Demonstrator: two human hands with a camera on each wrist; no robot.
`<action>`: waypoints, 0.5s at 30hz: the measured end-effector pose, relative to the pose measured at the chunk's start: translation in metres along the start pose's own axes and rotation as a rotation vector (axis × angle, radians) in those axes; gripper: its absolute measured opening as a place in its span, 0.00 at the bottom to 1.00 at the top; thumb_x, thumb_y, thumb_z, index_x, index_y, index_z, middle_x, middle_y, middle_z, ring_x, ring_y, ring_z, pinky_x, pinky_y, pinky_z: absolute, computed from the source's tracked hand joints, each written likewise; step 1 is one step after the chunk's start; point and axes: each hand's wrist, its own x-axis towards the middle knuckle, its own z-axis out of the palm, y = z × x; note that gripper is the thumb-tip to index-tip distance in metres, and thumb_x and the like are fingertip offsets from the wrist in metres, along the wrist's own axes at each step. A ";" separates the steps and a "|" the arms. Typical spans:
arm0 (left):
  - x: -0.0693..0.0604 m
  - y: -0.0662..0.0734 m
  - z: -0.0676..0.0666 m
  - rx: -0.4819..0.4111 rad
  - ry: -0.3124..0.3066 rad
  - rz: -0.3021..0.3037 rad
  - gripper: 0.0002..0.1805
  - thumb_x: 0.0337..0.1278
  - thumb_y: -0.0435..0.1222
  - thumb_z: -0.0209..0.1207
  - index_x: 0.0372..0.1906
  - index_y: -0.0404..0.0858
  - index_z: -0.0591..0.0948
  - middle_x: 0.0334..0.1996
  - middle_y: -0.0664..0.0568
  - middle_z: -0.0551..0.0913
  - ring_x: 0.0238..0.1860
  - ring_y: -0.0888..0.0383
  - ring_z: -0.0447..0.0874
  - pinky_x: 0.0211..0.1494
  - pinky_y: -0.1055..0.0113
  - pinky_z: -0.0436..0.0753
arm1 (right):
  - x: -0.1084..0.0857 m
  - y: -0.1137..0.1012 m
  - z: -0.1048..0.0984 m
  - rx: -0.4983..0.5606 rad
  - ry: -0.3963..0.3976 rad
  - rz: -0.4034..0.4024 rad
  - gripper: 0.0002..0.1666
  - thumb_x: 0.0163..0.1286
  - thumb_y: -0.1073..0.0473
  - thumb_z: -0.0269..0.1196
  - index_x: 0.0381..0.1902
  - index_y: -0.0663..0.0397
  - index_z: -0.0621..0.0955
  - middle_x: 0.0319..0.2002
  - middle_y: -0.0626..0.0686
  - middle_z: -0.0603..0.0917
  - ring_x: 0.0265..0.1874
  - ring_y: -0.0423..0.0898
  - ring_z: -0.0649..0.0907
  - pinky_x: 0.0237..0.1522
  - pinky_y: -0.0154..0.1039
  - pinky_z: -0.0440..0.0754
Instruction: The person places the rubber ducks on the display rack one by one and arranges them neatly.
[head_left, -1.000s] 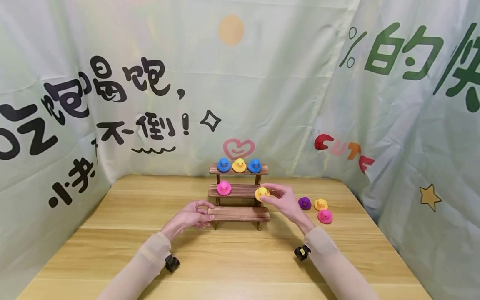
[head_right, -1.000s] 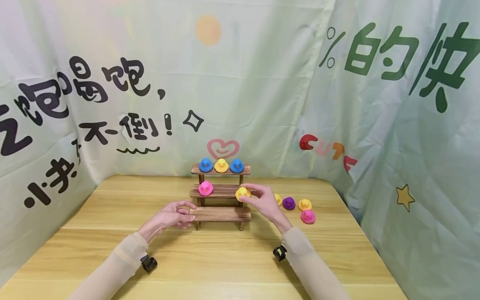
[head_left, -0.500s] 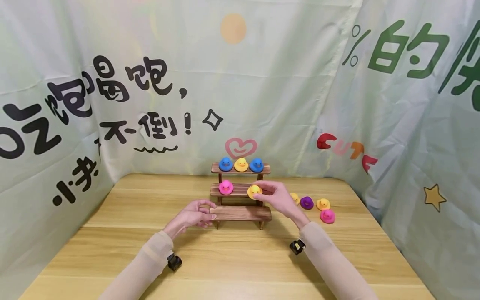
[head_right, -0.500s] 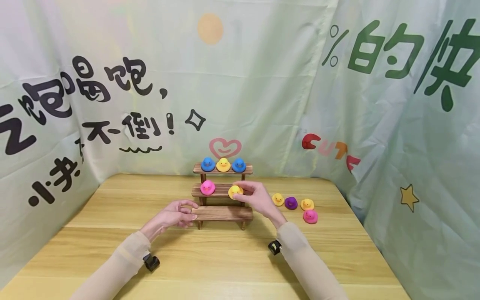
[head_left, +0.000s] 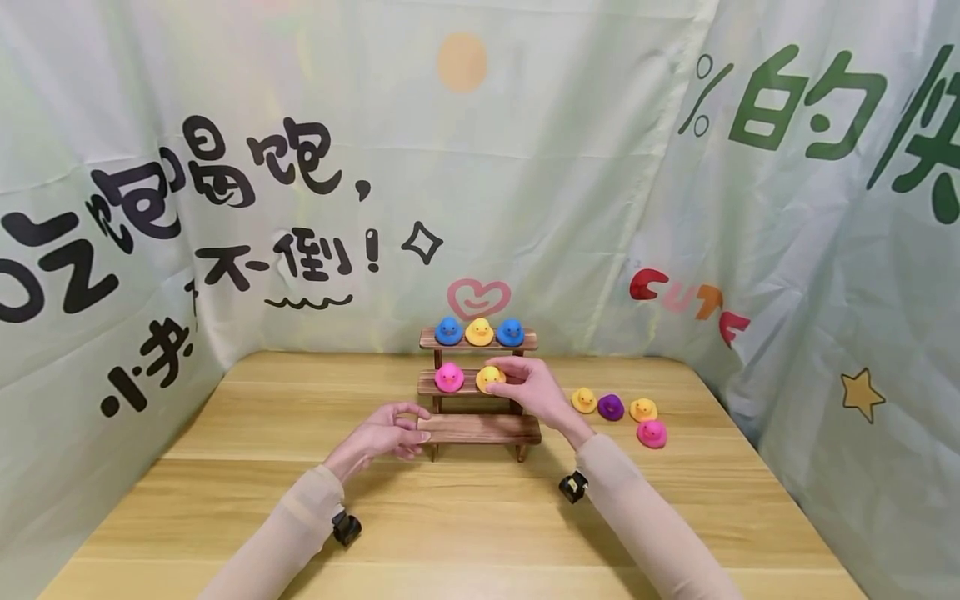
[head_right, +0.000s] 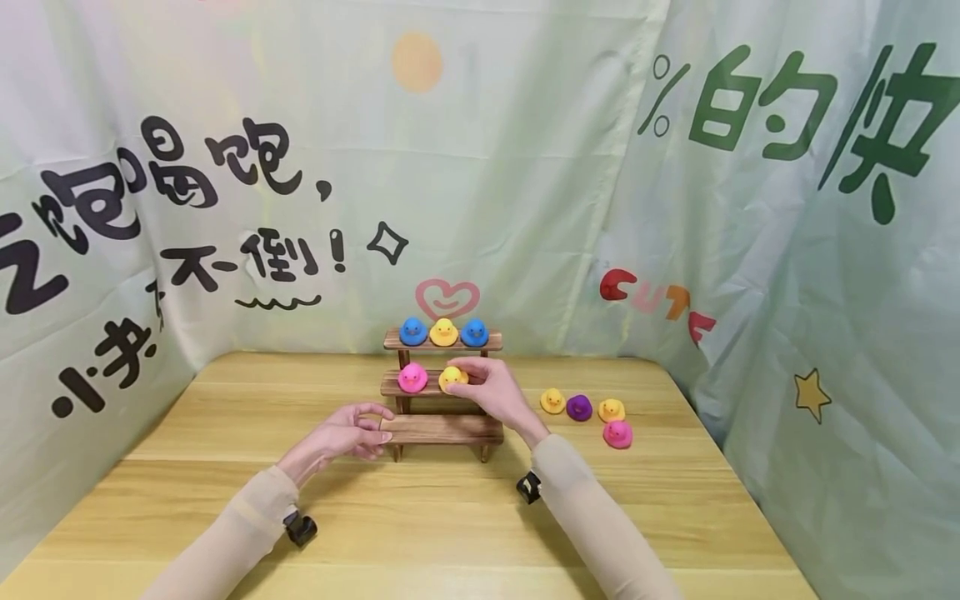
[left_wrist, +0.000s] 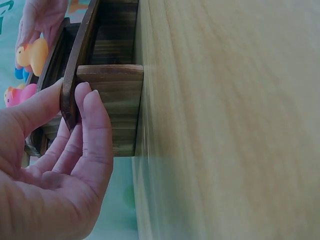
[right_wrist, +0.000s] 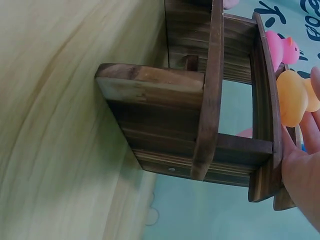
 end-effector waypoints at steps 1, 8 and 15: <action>0.000 0.000 0.000 0.000 -0.001 -0.002 0.25 0.56 0.29 0.65 0.59 0.32 0.72 0.33 0.44 0.84 0.29 0.54 0.84 0.40 0.58 0.90 | 0.002 0.000 0.001 -0.001 -0.002 0.002 0.23 0.61 0.60 0.71 0.55 0.53 0.83 0.52 0.57 0.85 0.53 0.54 0.84 0.48 0.32 0.86; 0.001 0.001 -0.001 0.010 0.000 0.000 0.25 0.56 0.30 0.65 0.59 0.32 0.72 0.34 0.44 0.84 0.29 0.55 0.84 0.38 0.60 0.89 | 0.011 -0.001 0.003 -0.016 -0.017 0.009 0.22 0.61 0.60 0.71 0.55 0.52 0.83 0.53 0.55 0.85 0.55 0.50 0.83 0.50 0.35 0.86; 0.002 0.000 0.000 0.013 0.007 -0.007 0.26 0.55 0.30 0.66 0.59 0.32 0.72 0.35 0.43 0.84 0.28 0.55 0.84 0.38 0.61 0.89 | 0.017 0.002 0.005 -0.012 -0.034 0.010 0.21 0.61 0.61 0.71 0.53 0.53 0.83 0.51 0.55 0.86 0.52 0.48 0.84 0.47 0.36 0.87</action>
